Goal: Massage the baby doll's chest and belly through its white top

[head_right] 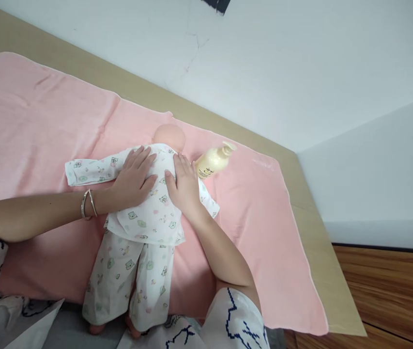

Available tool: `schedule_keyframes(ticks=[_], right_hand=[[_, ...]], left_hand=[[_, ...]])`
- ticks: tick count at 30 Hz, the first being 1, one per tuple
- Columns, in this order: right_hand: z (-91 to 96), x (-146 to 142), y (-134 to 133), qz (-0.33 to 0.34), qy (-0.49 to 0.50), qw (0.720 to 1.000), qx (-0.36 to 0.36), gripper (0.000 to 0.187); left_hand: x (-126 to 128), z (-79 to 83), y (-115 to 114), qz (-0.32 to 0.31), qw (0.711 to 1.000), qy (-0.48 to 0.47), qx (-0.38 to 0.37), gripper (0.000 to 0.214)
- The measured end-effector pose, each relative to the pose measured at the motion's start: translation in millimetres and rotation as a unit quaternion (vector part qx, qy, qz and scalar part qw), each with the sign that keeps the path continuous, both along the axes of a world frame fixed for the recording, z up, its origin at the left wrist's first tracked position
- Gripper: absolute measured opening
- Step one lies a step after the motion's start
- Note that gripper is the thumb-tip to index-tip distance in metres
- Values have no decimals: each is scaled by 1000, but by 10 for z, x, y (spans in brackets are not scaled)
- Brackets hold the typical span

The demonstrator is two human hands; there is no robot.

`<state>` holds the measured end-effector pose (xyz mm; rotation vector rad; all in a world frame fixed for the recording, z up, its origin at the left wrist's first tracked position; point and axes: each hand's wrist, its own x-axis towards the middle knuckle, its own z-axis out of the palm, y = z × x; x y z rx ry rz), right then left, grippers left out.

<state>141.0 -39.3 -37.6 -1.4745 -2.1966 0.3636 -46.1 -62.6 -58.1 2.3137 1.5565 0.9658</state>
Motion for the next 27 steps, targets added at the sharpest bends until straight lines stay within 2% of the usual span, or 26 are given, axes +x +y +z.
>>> schedule_keyframes(ticks=[4, 7, 9, 13, 16, 19, 22, 24, 27], right_hand=[[73, 66, 110, -1, -12, 999, -41, 66], [99, 6, -15, -30, -43, 998, -45, 66], [79, -94, -227, -24, -61, 998, -16, 63], [9, -262, -593, 64, -77, 994, 47, 58], [16, -237, -501, 77, -66, 994, 31, 57], [69, -117, -195, 54, -39, 998, -10, 59], [106, -35, -8, 24, -21, 999, -28, 62], [105, -46, -47, 4, -23, 999, -30, 63], [78, -143, -301, 10, -57, 998, -3, 60]], left_hand=[[-1, 49, -134, -58, 997, 37, 40, 50], [-8, 76, -160, -86, 994, 46, 55, 49], [-31, 97, -80, -69, 996, 40, 37, 50], [-113, 135, 178, -13, 999, 28, -36, 54], [-115, 132, 170, -8, 998, 36, -41, 55], [-38, 119, -60, -45, 998, 47, 7, 54], [34, 132, -249, -82, 995, 51, 16, 52], [36, 150, -239, -79, 996, 47, -4, 53], [-43, 161, -36, -51, 997, 33, -46, 58]])
